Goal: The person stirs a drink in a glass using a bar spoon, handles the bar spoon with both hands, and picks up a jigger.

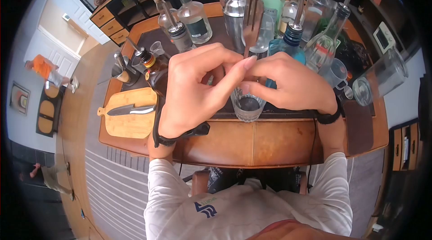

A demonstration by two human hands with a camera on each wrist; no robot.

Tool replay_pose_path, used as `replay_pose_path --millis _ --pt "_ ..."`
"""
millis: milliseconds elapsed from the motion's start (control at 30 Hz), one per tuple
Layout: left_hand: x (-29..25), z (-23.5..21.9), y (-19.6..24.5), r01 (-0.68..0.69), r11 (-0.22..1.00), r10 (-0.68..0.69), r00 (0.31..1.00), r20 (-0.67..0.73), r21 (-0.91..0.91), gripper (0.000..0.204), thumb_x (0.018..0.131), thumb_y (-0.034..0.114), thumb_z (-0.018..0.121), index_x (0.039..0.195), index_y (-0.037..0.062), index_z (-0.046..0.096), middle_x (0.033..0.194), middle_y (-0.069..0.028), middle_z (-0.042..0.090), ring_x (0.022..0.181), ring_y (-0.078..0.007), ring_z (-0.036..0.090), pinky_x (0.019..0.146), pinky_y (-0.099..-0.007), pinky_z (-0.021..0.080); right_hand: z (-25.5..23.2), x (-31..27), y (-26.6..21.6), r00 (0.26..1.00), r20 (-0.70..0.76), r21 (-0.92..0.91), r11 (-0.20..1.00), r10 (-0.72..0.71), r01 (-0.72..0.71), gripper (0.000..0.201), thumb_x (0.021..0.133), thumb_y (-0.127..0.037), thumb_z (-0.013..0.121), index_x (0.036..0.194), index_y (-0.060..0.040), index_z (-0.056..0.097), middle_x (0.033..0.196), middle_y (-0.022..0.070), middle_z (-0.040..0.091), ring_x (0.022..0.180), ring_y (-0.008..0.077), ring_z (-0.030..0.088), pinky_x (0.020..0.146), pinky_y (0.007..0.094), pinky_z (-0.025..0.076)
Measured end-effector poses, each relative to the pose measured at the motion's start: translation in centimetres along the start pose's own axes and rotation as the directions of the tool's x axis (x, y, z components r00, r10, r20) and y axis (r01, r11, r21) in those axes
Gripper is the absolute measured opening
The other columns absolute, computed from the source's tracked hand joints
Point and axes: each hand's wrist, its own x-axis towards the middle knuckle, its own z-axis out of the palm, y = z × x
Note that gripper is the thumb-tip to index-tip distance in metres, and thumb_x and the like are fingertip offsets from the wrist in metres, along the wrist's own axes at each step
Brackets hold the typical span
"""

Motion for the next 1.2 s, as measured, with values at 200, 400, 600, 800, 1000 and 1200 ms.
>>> replay_pose_path --millis 200,400,600,800,1000,1200 --pt "-0.3 0.1 -0.1 -0.003 0.993 0.008 0.999 0.047 -0.118 0.010 0.087 0.009 0.079 0.083 0.0014 0.074 0.065 -0.0023 0.064 0.050 -0.0062 0.053 0.046 -0.0227 0.035 -0.8 -0.1 -1.0 0.989 0.128 0.108 0.990 0.076 -0.090 0.020 0.096 -0.015 0.064 0.092 0.0036 0.068 0.070 0.0227 0.063 0.058 0.0382 0.059 0.057 0.0423 0.046" --pt "-0.3 0.9 -0.2 -0.038 0.986 0.042 0.999 0.019 -0.163 0.012 0.087 0.009 0.079 0.082 0.0007 0.072 0.065 -0.0016 0.064 0.050 -0.0054 0.053 0.046 -0.0226 0.035 -0.7 -0.3 -1.1 0.998 0.065 -0.001 1.000 -0.006 0.007 0.020 0.095 -0.015 0.063 0.092 0.0035 0.068 0.071 0.0238 0.062 0.061 0.0406 0.060 0.058 0.0450 0.046" --pt "-0.2 1.0 -0.4 -0.028 0.991 0.032 0.999 0.027 -0.133 0.013 0.086 0.006 0.080 0.080 -0.0002 0.070 0.066 -0.0022 0.066 0.054 -0.0057 0.056 0.049 -0.0215 0.039 -1.1 -0.6 -1.4 0.994 0.089 -0.027 0.997 0.068 -0.065 0.020 0.094 -0.016 0.063 0.090 0.0033 0.068 0.072 0.0243 0.062 0.064 0.0427 0.060 0.059 0.0472 0.046" --pt "0.2 1.5 -1.2 -0.020 0.993 0.017 1.000 -0.026 -0.117 0.011 0.088 0.009 0.078 0.084 0.0012 0.072 0.061 0.0003 0.063 0.050 -0.0036 0.053 0.045 -0.0211 0.035 -0.7 -0.6 -0.8 1.000 -0.029 -0.138 0.990 -0.011 0.007 0.013 0.093 -0.010 0.067 0.093 0.0031 0.067 0.071 0.0184 0.062 0.060 0.0333 0.062 0.055 0.0399 0.047" --pt "0.3 1.3 -0.7 0.070 0.992 -0.069 0.997 0.017 -0.102 0.011 0.089 0.005 0.078 0.087 -0.0024 0.069 0.064 0.0015 0.062 0.057 -0.0022 0.053 0.053 -0.0191 0.039 -0.5 -0.3 -0.9 0.996 -0.085 -0.170 0.985 0.026 -0.040 0.017 0.089 -0.012 0.064 0.086 0.0045 0.066 0.072 0.0230 0.064 0.067 0.0422 0.063 0.060 0.0490 0.048" --pt "0.2 1.3 -0.8 0.081 0.993 -0.080 0.997 0.018 -0.088 0.011 0.089 0.005 0.078 0.089 -0.0028 0.070 0.065 0.0016 0.063 0.058 -0.0015 0.053 0.053 -0.0186 0.039 -0.1 -0.3 -0.6 0.992 -0.129 -0.182 0.983 0.013 -0.037 0.016 0.088 -0.011 0.064 0.085 0.0045 0.065 0.067 0.0235 0.062 0.063 0.0423 0.062 0.057 0.0480 0.047"
